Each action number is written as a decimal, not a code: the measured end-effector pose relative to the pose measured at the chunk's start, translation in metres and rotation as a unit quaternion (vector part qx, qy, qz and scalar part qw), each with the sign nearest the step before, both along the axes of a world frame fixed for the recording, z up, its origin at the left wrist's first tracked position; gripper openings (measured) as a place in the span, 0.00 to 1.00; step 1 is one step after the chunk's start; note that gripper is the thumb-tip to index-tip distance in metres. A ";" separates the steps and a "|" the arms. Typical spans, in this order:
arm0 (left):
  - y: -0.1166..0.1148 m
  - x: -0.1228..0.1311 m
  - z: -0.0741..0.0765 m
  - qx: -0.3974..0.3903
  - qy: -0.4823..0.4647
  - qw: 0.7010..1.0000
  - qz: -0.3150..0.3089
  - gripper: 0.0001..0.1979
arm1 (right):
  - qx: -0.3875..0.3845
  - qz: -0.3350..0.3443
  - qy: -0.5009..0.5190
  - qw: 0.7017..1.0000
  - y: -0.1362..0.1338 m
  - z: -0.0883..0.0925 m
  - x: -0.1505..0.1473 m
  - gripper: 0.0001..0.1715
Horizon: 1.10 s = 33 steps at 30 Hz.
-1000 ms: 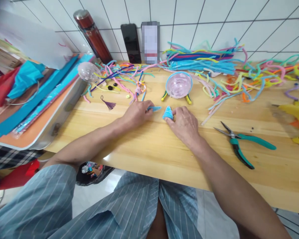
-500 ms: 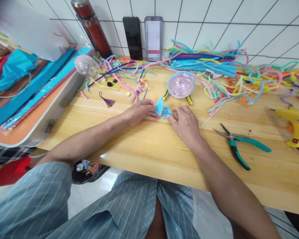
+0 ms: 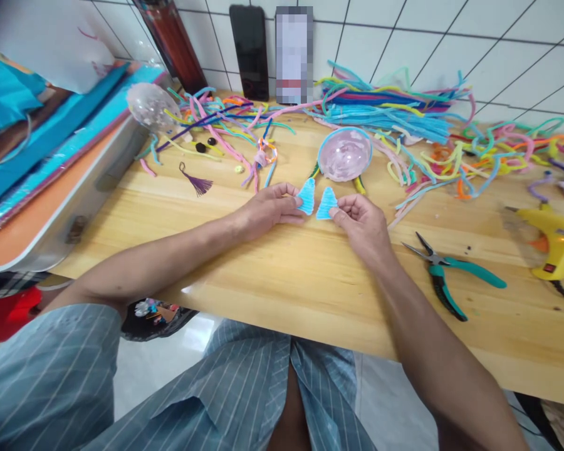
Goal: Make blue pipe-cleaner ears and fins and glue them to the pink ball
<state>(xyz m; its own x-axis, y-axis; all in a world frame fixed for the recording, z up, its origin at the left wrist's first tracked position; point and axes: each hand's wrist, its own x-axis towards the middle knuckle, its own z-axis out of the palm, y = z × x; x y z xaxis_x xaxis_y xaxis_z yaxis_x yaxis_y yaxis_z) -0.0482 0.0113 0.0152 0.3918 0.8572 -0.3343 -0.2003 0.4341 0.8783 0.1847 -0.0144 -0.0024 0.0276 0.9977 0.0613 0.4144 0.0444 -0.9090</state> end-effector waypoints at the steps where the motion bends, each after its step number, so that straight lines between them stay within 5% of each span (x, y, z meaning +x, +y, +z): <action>1: 0.000 0.000 -0.001 0.007 0.001 1.000 -0.005 0.05 | 0.003 0.002 0.003 1.000 -0.001 -0.001 0.000 0.13; 6: -0.001 0.003 -0.006 0.032 0.006 0.999 0.000 0.05 | 0.019 -0.017 0.012 1.000 -0.003 -0.003 -0.001 0.16; 11: -0.002 -0.004 -0.001 0.139 0.037 0.988 0.053 0.07 | 0.049 -0.070 0.070 0.994 -0.001 0.004 0.003 0.17; 16: 0.015 -0.014 0.032 0.221 0.085 0.968 0.084 0.10 | 0.085 -0.109 0.097 0.986 0.026 0.047 0.025 0.16; 19: 0.045 -0.006 0.054 0.276 0.097 0.953 0.082 0.07 | 0.116 -0.128 0.094 0.980 0.058 0.071 0.037 0.15; 22: 0.084 0.013 0.064 0.305 0.118 0.941 0.091 0.05 | 0.135 -0.144 0.105 0.975 0.090 0.074 0.040 0.14; 27: 0.129 0.033 0.043 0.286 0.056 0.949 0.119 0.09 | 0.153 -0.151 0.116 0.970 0.118 0.048 0.035 0.12; 33: 0.134 0.037 0.007 0.283 -0.006 0.951 0.122 0.11 | 0.172 -0.144 0.135 0.965 0.122 0.029 0.040 0.10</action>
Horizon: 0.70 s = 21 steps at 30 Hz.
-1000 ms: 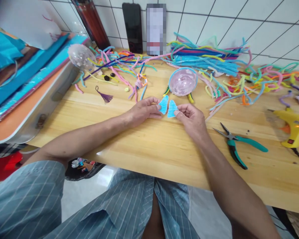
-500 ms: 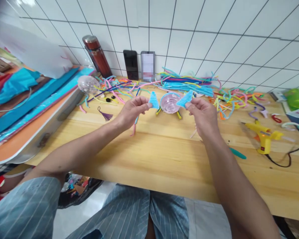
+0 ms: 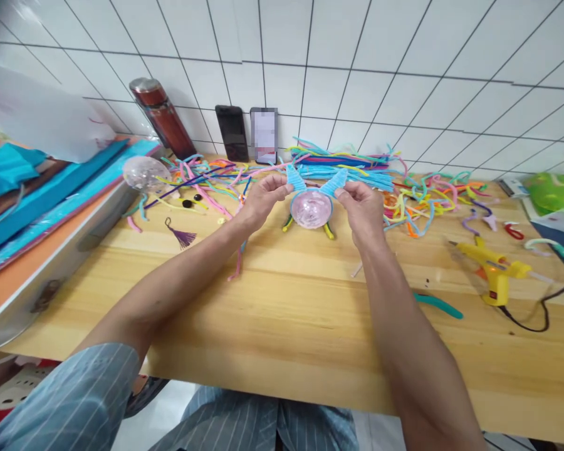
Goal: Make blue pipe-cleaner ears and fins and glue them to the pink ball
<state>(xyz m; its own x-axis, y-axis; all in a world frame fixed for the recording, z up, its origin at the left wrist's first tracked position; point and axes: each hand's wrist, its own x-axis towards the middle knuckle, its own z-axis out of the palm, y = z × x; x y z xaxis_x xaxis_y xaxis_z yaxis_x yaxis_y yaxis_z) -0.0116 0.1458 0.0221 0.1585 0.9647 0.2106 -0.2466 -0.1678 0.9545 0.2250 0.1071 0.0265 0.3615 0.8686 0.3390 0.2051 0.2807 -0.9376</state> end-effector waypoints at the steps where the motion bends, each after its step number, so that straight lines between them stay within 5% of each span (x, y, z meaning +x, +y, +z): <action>1: -0.001 0.001 -0.004 0.000 -0.008 1.000 -0.005 0.11 | 0.005 0.003 0.005 1.000 0.000 -0.001 0.000 0.09; 7: -0.005 0.005 -0.012 -0.010 -0.036 0.998 -0.042 0.11 | 0.012 -0.015 0.017 1.000 -0.002 -0.009 -0.004 0.08; 21: -0.001 0.012 -0.014 -0.004 -0.021 1.000 -0.014 0.11 | 0.023 -0.031 0.007 0.999 0.001 -0.017 -0.008 0.13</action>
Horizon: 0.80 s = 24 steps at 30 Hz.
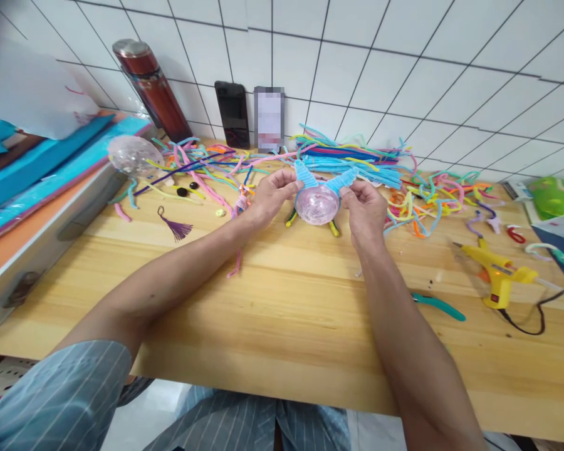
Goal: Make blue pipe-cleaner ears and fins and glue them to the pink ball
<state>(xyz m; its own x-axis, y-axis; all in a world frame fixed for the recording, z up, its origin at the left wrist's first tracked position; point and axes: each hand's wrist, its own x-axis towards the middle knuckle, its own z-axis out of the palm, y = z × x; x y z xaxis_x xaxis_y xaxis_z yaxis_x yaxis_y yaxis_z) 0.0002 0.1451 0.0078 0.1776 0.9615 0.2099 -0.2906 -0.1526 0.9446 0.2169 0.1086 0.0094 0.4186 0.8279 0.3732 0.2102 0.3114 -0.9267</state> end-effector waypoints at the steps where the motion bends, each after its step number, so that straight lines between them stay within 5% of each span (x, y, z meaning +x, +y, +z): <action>1: 0.000 0.001 -0.001 0.003 -0.004 1.000 0.004 0.10 | 0.001 -0.001 -0.003 1.000 0.000 0.000 0.000 0.13; 24: -0.003 0.003 -0.001 0.034 0.009 0.999 0.015 0.10 | -0.012 0.001 -0.027 1.000 -0.004 -0.002 0.002 0.14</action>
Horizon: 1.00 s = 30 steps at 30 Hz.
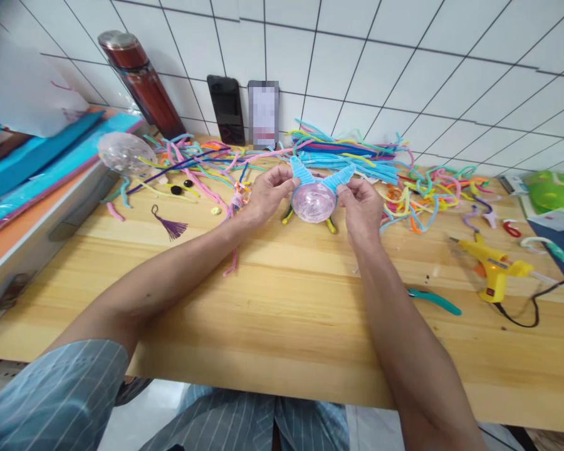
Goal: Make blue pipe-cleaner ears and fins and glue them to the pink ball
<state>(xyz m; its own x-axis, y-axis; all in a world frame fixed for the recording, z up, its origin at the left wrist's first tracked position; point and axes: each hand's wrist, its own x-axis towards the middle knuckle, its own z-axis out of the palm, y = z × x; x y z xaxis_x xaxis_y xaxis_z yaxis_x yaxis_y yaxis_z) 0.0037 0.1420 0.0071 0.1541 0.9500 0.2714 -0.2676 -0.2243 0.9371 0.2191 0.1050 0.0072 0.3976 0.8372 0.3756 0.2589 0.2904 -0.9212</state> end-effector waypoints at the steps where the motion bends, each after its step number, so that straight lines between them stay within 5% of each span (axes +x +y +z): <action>1: -0.001 0.000 0.001 -0.002 0.006 1.000 0.003 0.09 | -0.001 0.000 -0.002 1.000 0.000 0.000 0.000 0.14; 30: -0.007 0.002 -0.002 0.037 0.029 0.999 0.027 0.10 | -0.018 0.031 0.032 0.999 -0.005 0.005 0.000 0.16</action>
<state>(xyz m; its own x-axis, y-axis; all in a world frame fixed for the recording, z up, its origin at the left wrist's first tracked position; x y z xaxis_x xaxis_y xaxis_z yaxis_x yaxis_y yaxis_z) 0.0055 0.1354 0.0050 0.1209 0.9352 0.3328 -0.1997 -0.3055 0.9310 0.2188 0.1000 0.0117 0.3658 0.8736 0.3209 0.1819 0.2710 -0.9452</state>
